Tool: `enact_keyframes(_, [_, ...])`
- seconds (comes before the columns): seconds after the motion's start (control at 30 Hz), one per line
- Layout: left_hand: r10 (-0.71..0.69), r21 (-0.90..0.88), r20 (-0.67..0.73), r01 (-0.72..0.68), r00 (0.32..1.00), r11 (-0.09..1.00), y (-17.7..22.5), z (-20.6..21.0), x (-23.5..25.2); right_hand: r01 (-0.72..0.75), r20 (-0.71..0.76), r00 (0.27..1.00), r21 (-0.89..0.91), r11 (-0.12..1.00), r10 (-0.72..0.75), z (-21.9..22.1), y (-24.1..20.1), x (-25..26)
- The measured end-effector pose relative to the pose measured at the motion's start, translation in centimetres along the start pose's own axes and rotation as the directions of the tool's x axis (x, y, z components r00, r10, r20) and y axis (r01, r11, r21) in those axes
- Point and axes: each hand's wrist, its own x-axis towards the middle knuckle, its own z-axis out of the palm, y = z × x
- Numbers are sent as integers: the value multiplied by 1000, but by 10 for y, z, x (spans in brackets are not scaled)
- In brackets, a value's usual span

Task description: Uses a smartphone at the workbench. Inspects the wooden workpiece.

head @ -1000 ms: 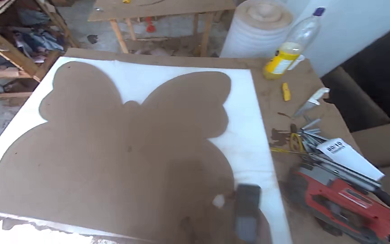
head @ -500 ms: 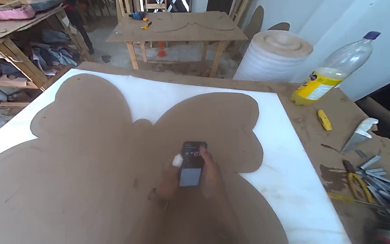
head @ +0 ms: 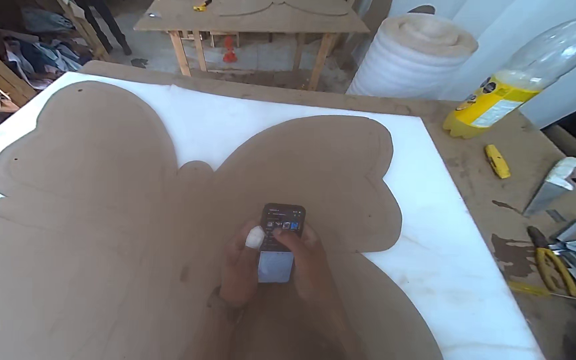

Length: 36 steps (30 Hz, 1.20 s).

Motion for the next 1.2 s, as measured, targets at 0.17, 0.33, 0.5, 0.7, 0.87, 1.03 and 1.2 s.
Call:
enact_keyframes(0.17, [-49, -64, -95, 43, 994, 997, 0, -1, -2, 15, 88, 996, 33, 999, -18, -11, 11, 0])
enact_keyframes(0.33, [-66, -73, -130, 57, 989, 996, 2, 0, -8, 25, 93, 995, 26, 999, -27, -15, 18, -1])
enact_keyframes(0.5, [-42, -58, -109, 36, 993, 998, 4, -1, -7, 21, 74, 997, 39, 999, -24, -16, 21, -1])
enact_keyframes(0.7, [-28, 6, -103, 29, 994, 1000, 4, 1, -8, 4, 14, 1000, 14, 1000, -4, -16, 21, -1])
enact_keyframes(0.87, [-11, 9, -100, 12, 995, 1000, 4, 1, -9, 23, 16, 1000, 40, 999, -24, -16, 23, -2])
enact_keyframes(1.03, [-25, 4, -104, 26, 994, 1000, 5, 1, -7, 61, 36, 997, 18, 998, -62, -13, 23, -3])
enact_keyframes(1.2, [-4, 7, -80, 4, 997, 1000, 5, 1, -8, 102, 50, 994, -37, 994, -101, -6, 16, -6])
